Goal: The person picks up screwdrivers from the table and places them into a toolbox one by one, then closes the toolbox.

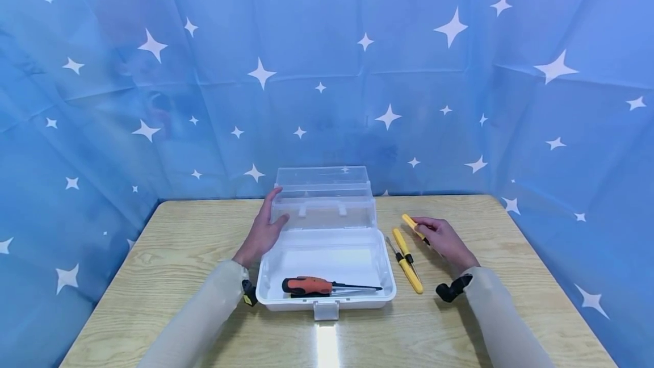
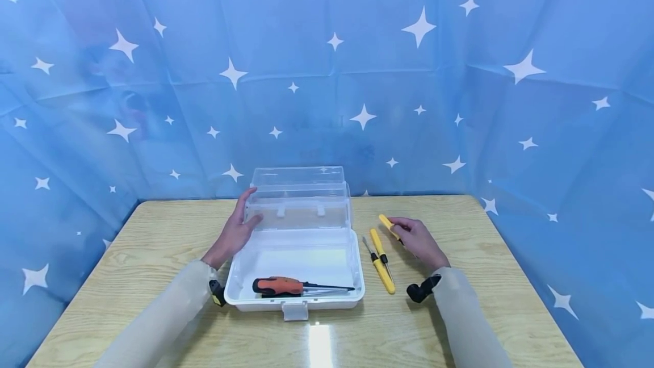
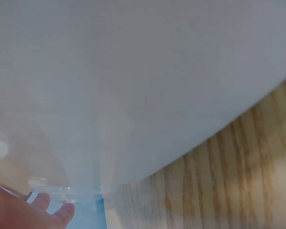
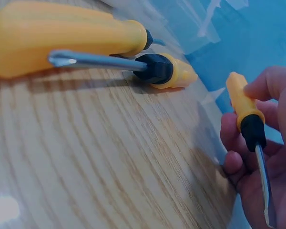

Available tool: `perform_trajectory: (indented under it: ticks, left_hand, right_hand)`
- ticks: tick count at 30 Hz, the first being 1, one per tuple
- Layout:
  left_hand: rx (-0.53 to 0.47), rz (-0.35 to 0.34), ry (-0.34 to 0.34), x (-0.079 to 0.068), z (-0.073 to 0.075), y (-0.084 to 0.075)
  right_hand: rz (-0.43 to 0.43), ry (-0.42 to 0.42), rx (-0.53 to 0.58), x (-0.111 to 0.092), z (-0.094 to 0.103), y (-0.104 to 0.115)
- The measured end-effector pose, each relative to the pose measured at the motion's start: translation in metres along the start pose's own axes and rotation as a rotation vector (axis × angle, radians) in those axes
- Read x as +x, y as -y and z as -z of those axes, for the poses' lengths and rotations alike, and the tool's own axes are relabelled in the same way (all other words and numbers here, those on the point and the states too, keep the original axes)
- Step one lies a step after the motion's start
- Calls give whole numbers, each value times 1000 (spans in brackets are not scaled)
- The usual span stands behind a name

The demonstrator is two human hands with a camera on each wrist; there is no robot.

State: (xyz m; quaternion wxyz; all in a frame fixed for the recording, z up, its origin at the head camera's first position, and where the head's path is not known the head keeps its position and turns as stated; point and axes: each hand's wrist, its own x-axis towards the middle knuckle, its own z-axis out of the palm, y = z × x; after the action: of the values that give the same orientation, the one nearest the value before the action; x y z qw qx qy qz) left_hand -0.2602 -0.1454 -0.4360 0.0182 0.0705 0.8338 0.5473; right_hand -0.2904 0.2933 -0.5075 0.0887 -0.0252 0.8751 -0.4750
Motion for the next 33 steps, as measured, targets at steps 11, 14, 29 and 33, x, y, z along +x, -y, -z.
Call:
perform_trajectory:
  ticks: [11,14,29,33]
  left_hand:
    - [10,-30,-21,16,-4,27]
    - [21,-32,-35,18,-6,36]
    - [15,-47,-32,20,-5,36]
    - [16,-31,-16,21,-2,34]
  right_hand:
    - [-13,-1,-28,2,-1,-4]
    - [-13,-4,-32,3,-1,-4]
    - [-2,40,-53,6,3,1]
    - [-18,60,-44,7,4,3]
